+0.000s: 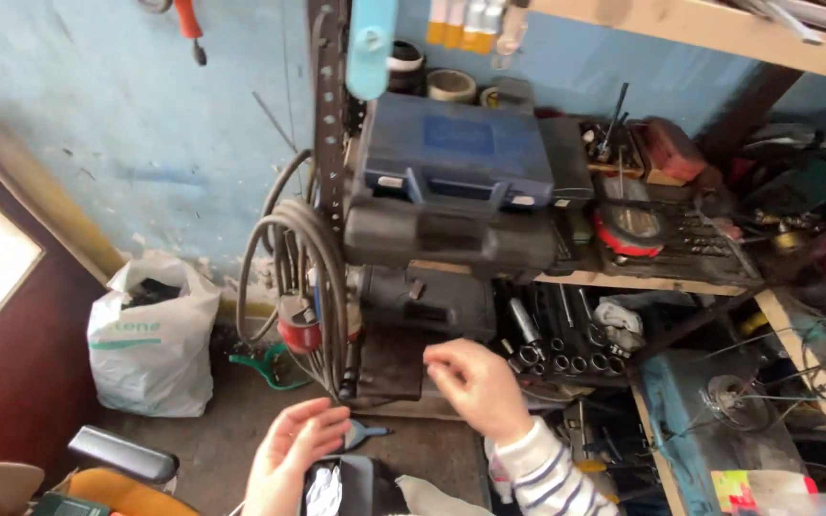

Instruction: The person sorts items in a cluttered workshop, picking up boxes, jars, and containers from shelves and a workbench and placing them on a chair. They handle a plastic bag and small containers, grouping items together on the chair.

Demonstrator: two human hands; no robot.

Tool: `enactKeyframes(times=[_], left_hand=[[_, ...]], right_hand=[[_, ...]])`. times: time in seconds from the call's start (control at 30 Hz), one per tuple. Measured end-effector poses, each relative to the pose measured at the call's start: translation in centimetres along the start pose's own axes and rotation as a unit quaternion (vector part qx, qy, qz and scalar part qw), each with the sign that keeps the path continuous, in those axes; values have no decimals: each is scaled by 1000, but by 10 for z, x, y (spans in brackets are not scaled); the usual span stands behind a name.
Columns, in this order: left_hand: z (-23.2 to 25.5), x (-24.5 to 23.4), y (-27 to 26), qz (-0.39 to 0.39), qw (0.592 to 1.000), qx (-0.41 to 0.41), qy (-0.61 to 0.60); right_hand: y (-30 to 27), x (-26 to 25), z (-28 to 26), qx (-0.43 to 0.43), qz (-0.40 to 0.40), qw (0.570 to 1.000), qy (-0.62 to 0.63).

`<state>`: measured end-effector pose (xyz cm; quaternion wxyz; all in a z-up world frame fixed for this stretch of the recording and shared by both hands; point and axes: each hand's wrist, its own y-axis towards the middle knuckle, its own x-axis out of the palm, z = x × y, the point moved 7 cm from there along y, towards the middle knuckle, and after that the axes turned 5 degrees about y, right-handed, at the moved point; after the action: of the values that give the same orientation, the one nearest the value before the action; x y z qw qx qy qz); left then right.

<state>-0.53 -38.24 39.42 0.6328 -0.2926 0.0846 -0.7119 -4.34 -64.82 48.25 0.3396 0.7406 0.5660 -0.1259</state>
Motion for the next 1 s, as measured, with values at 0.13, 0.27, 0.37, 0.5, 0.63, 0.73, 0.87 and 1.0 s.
enactKeyframes(times=[0.13,0.27,0.37,0.5,0.63,0.73,0.87,1.0], left_hand=[[-11,33,-1,-49,999,2,24],[-23,58,-4,-61,997,15,39],[-39,65,2,-103,993,30,46],[-34,73,-8,-92,994,30,56],[-22,78,-24,-21,999,-26,29],[-19,82,-33,17,998,-60,11],[-34,81,-24,-6,1000,-6,11],[-28,88,-31,2,1000,-12,9]], right_hand=[[43,-73,-49,-173,112,975,-83],[87,-106,-79,-312,122,920,-204],[125,-100,-66,-303,93,914,-252],[167,-81,-32,-258,2,940,-222],[180,-80,-30,-260,8,938,-229],[181,-79,-30,-269,20,931,-247],[181,-74,-28,-290,48,903,-313],[182,-70,-24,-283,48,899,-331]])
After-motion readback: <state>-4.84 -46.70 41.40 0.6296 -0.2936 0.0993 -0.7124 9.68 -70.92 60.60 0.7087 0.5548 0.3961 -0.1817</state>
